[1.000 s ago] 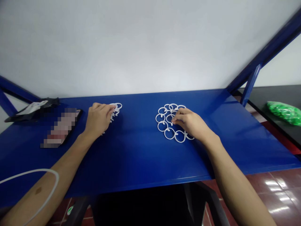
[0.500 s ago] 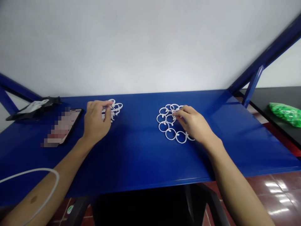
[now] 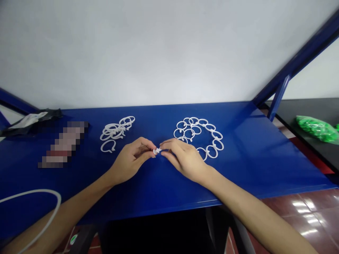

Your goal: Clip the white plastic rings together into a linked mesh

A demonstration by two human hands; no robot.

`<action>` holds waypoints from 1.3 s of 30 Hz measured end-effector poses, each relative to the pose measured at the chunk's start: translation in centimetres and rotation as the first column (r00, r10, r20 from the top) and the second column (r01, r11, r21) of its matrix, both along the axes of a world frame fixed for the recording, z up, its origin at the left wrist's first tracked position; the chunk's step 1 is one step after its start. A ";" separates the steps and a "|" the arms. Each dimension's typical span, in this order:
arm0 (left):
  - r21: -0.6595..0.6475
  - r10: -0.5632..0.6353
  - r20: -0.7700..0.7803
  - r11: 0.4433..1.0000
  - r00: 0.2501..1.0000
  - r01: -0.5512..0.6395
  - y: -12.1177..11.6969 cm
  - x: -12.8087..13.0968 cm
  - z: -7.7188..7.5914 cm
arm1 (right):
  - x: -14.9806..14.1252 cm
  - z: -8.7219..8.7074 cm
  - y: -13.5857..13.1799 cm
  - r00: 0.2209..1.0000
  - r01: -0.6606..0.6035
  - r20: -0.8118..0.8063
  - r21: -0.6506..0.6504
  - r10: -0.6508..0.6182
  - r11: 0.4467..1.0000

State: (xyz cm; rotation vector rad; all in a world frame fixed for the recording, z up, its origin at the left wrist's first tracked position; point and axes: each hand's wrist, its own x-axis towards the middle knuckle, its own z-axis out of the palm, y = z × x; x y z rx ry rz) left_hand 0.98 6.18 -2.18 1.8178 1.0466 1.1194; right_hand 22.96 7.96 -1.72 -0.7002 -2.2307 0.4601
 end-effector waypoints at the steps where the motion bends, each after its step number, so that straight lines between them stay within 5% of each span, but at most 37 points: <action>1: -0.005 -0.002 0.021 1.000 1.000 0.002 0.0 0.1 0.0 | -0.1 -0.1 0.0 1.000 0.004 -0.014 -0.022 -0.004 1.000; 6: 0.027 0.038 0.052 0.999 0.998 -0.040 -0.2 0.5 -0.5 | -0.3 -0.5 -0.1 0.996 -0.018 -0.085 -0.025 0.015 1.000; 17: 0.399 0.045 -0.010 0.916 0.999 -0.038 -1.4 1.7 -1.0 | -0.3 -0.5 -1.2 1.000 0.001 0.019 0.149 -0.004 0.989; 23: 0.506 0.117 -0.147 0.862 0.982 -0.027 -0.4 0.9 -0.3 | 0.0 0.2 -0.1 0.994 0.000 -0.112 0.077 0.008 0.997; 28: 0.605 0.142 -0.217 0.796 0.966 0.019 0.4 0.0 -0.5 | 0.3 0.5 0.3 0.993 0.084 -0.095 0.077 -0.077 0.993; 36: 0.741 0.231 -0.382 0.655 0.895 0.147 -0.1 0.2 -1.0 | 0.7 0.7 -0.3 0.999 -0.006 0.052 0.224 -0.006 0.975; 39: 0.753 0.249 -0.374 0.643 0.893 0.136 -0.3 0.6 -1.1 | 0.7 0.8 -0.4 0.995 -0.022 0.098 0.260 -0.004 0.965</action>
